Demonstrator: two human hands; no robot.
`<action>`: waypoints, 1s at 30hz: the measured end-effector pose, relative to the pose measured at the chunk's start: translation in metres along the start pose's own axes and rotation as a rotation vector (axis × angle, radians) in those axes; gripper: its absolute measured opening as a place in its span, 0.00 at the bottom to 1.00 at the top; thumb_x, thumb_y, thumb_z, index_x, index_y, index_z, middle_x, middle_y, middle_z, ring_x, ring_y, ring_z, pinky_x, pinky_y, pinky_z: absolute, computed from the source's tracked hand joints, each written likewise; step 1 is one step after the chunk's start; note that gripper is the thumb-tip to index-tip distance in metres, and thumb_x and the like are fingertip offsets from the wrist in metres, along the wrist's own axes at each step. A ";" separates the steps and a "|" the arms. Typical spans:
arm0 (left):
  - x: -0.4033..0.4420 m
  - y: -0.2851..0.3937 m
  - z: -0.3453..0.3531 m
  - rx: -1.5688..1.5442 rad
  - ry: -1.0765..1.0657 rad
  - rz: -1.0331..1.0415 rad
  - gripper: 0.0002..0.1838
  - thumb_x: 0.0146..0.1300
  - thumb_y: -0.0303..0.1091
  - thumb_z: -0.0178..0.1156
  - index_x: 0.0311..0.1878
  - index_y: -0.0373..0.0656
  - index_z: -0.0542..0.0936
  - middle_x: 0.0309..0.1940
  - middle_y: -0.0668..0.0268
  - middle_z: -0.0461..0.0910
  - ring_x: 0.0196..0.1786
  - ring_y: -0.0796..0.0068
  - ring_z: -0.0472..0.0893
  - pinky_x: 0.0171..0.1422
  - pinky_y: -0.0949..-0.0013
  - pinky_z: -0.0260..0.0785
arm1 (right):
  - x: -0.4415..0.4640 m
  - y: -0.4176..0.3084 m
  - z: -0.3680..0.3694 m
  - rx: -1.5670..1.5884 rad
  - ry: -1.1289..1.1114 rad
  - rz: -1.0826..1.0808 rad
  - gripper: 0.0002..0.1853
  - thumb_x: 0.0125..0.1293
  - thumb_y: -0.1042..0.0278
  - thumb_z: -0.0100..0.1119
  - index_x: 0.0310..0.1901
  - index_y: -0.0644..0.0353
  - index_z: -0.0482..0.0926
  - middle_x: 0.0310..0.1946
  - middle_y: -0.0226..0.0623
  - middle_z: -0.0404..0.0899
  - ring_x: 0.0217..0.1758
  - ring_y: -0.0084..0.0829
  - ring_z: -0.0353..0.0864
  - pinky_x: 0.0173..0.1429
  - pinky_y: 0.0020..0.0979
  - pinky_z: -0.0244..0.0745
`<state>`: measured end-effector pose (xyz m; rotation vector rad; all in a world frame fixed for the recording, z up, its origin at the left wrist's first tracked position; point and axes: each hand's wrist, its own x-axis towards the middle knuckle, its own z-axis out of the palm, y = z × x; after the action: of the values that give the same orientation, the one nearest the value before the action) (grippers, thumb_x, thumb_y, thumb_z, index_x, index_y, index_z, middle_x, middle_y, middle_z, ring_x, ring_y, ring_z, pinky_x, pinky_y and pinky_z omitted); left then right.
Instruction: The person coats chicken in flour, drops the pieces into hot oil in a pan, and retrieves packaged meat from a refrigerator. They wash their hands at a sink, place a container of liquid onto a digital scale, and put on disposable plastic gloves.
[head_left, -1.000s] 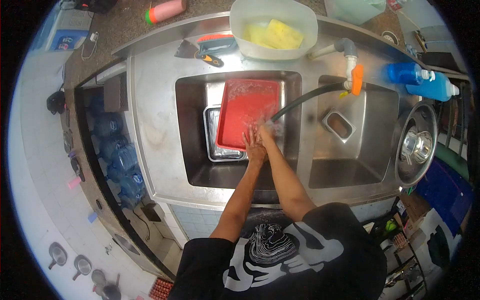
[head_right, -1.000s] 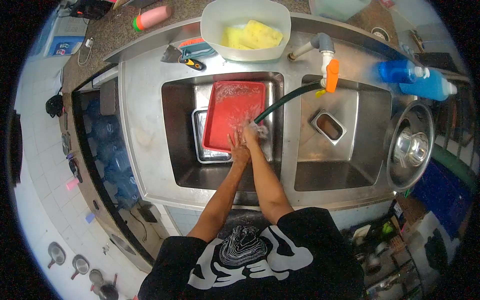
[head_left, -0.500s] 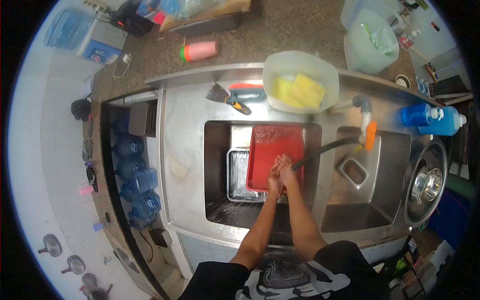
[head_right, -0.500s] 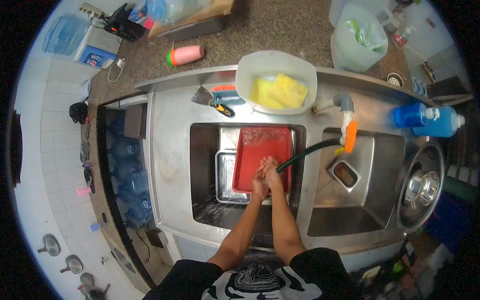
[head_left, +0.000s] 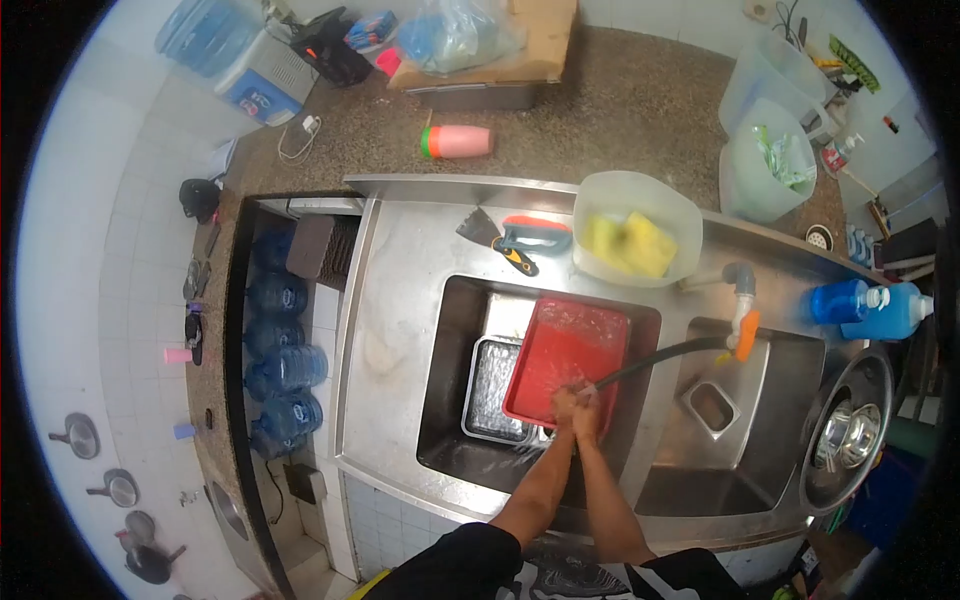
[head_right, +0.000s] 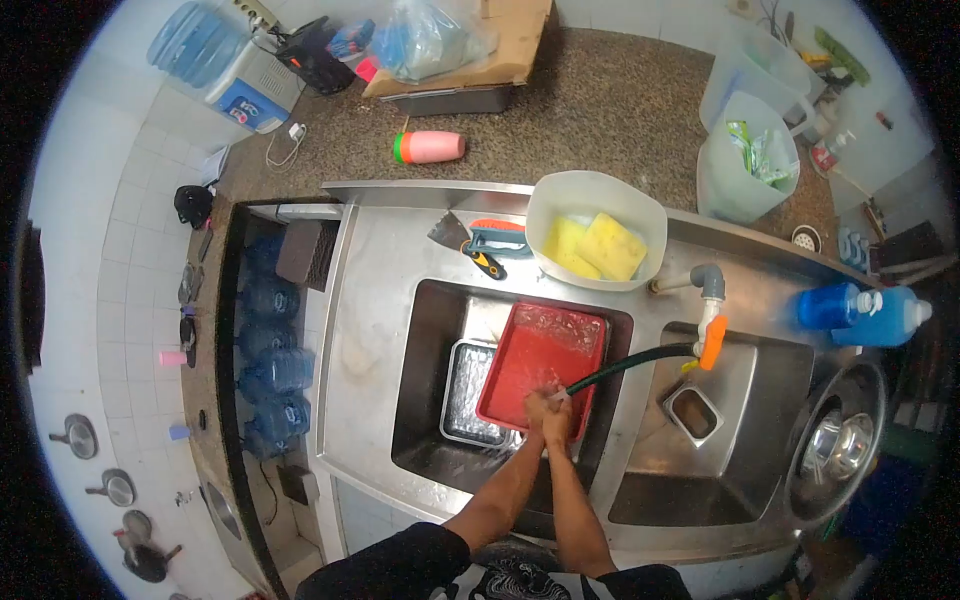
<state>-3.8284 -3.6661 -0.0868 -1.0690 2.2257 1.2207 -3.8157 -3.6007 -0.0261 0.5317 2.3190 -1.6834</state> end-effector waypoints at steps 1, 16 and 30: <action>0.000 0.006 -0.004 0.170 0.036 -0.021 0.14 0.63 0.42 0.56 0.44 0.42 0.81 0.35 0.59 0.82 0.41 0.64 0.81 0.43 0.60 0.73 | -0.007 -0.020 -0.007 0.029 -0.001 -0.074 0.19 0.61 0.76 0.45 0.55 0.68 0.71 0.46 0.47 0.80 0.53 0.42 0.78 0.59 0.35 0.70; 0.003 -0.024 -0.032 -0.621 -0.079 0.019 0.10 0.53 0.19 0.55 0.37 0.40 0.80 0.32 0.69 0.81 0.35 0.79 0.80 0.39 0.74 0.73 | 0.022 0.025 -0.007 0.878 -0.273 0.557 0.08 0.64 0.75 0.58 0.45 0.61 0.75 0.32 0.33 0.78 0.31 0.26 0.78 0.32 0.24 0.74; -0.005 -0.032 -0.021 -0.745 -0.092 -0.166 0.15 0.57 0.24 0.55 0.48 0.40 0.81 0.38 0.63 0.83 0.36 0.75 0.81 0.39 0.73 0.74 | 0.021 0.014 -0.008 0.823 -0.276 0.547 0.13 0.64 0.79 0.52 0.50 0.64 0.73 0.33 0.33 0.78 0.32 0.27 0.79 0.35 0.26 0.76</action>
<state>-3.8001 -3.6917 -0.0895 -1.3738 1.5793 2.0350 -3.8290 -3.5864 -0.0439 0.8931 1.0724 -2.1581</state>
